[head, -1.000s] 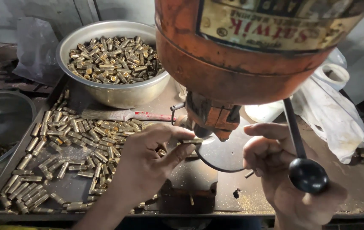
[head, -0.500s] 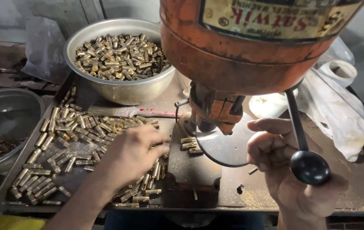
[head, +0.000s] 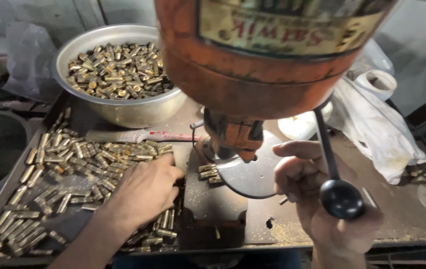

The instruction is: Operating a benchtop drill press to machine small brass cylindrical components.

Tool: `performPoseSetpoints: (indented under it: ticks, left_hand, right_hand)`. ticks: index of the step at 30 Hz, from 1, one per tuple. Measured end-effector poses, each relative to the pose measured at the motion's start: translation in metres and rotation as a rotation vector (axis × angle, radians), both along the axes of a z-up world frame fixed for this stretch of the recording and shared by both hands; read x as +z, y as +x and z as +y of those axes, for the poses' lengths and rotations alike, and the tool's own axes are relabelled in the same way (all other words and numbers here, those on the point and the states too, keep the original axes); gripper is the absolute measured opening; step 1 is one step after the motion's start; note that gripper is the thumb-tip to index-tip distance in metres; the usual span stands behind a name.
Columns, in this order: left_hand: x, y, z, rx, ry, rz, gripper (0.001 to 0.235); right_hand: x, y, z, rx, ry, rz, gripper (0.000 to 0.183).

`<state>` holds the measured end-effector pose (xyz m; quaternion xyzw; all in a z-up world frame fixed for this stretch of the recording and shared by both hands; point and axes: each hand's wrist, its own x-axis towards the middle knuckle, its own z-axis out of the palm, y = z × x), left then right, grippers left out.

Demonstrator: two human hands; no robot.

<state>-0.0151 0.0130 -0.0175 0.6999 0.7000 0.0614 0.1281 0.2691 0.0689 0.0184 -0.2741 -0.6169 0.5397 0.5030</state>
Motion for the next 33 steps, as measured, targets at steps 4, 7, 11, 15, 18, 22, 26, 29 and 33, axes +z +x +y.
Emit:
performPoseSetpoints:
  ticks: [4, 7, 11, 15, 18, 22, 26, 29, 33]
  left_hand:
    - [0.011, 0.005, 0.006, 0.1, -0.011, -0.067, 0.021]
    - [0.014, 0.004, 0.001, 0.199, 0.038, -0.295, 0.026]
    - [0.026, 0.009, -0.02, -0.059, 0.583, -0.624, 0.022]
    - [0.028, 0.023, -0.024, -0.122, 0.685, -0.716, 0.028]
    - [0.026, 0.033, -0.022, 0.277, 0.255, -0.893, 0.027]
    - [0.027, 0.041, -0.017, 0.201, 0.465, -0.9, 0.022]
    - [0.029, 0.046, -0.014, 0.119, 0.574, -0.936, 0.018]
    - [0.029, 0.046, -0.012, 0.081, 0.639, -0.837, 0.017]
    - [0.029, 0.045, -0.011, 0.107, 0.58, -0.93, 0.018]
  right_hand:
    - [0.001, 0.0, 0.001, 0.028, -0.012, 0.013, 0.146]
    - [0.001, 0.002, 0.002, 0.039, -0.029, -0.003, 0.144]
    - [0.01, -0.004, -0.003, -0.001, -0.078, -0.087, 0.149]
    - [0.01, -0.004, -0.007, -0.028, -0.091, -0.06, 0.158]
    - [0.009, -0.003, -0.007, -0.025, -0.091, -0.104, 0.166]
    - [0.006, -0.002, -0.004, 0.011, -0.088, -0.082, 0.166]
    - [0.009, -0.006, -0.007, -0.019, -0.089, -0.085, 0.163]
    - [0.008, -0.003, -0.006, 0.036, -0.068, -0.008, 0.15]
    - [0.005, 0.003, -0.001, 0.141, -0.053, 0.072, 0.121]
